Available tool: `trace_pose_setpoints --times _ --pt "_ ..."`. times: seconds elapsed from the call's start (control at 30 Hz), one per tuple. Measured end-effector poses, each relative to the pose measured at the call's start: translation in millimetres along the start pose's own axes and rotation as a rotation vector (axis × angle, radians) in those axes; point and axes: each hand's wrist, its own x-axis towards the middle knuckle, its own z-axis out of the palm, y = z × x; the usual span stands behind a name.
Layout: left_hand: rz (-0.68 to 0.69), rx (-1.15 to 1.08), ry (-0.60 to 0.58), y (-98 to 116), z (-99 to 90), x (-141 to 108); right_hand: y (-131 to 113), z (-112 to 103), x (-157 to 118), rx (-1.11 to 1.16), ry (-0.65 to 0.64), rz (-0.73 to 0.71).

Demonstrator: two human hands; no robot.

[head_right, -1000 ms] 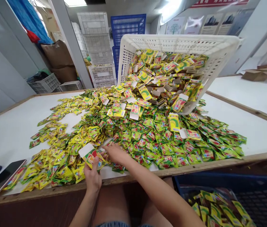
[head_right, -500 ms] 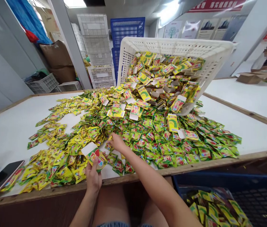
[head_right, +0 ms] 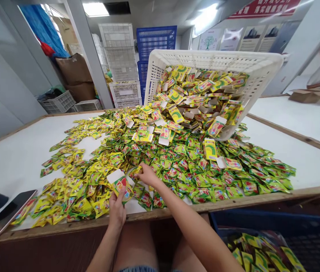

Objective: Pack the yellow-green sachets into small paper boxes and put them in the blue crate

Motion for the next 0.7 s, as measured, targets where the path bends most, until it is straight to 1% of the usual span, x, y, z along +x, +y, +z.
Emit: trace_pose_setpoints --times 0.07,0.13,0.2,0.23,0.27,0.33,0.37,0.4,0.43,0.53,0.63,0.7 --pt "-0.042 0.029 -0.051 -1.2 -1.1 0.6 -0.5 -7.1 -15.1 0.050 -0.004 -0.030" --pt "-0.084 0.053 -0.098 -1.4 -1.7 0.4 -0.9 -12.2 -28.4 0.153 -0.066 -0.060" --pt "-0.084 0.067 -0.110 -1.5 -2.5 -0.4 0.5 -16.5 -37.6 0.291 -0.111 -0.062" --pt "-0.069 0.069 -0.100 -1.7 -3.1 -0.9 2.2 -18.8 -40.4 0.345 -0.092 -0.050" --pt "-0.056 0.068 -0.088 -1.8 -3.7 -1.5 4.3 -21.2 -42.3 0.370 -0.031 -0.028" --pt "-0.043 0.064 -0.072 -2.5 -4.8 -2.3 8.5 -25.0 -43.8 0.334 0.133 0.022" --pt "-0.040 0.068 -0.077 -2.9 -5.2 -2.4 9.9 -25.9 -43.9 0.306 0.188 0.038" --pt "-0.039 0.079 -0.091 -3.4 -5.4 -2.3 10.4 -25.7 -44.1 0.285 0.204 0.046" --pt "-0.039 0.099 -0.109 -3.8 -5.5 -1.9 9.9 -24.5 -44.4 0.276 0.180 0.044" --pt "-0.040 0.174 -0.143 -5.1 -5.2 0.0 4.0 -17.2 -46.7 0.297 0.042 -0.005" --pt "-0.025 0.223 -0.155 -5.3 -4.5 1.3 -0.7 -12.6 -50.1 0.310 -0.018 -0.052" --pt "-0.021 0.241 -0.177 -4.2 -3.7 1.2 -0.3 -14.4 -51.8 0.299 -0.047 -0.082"
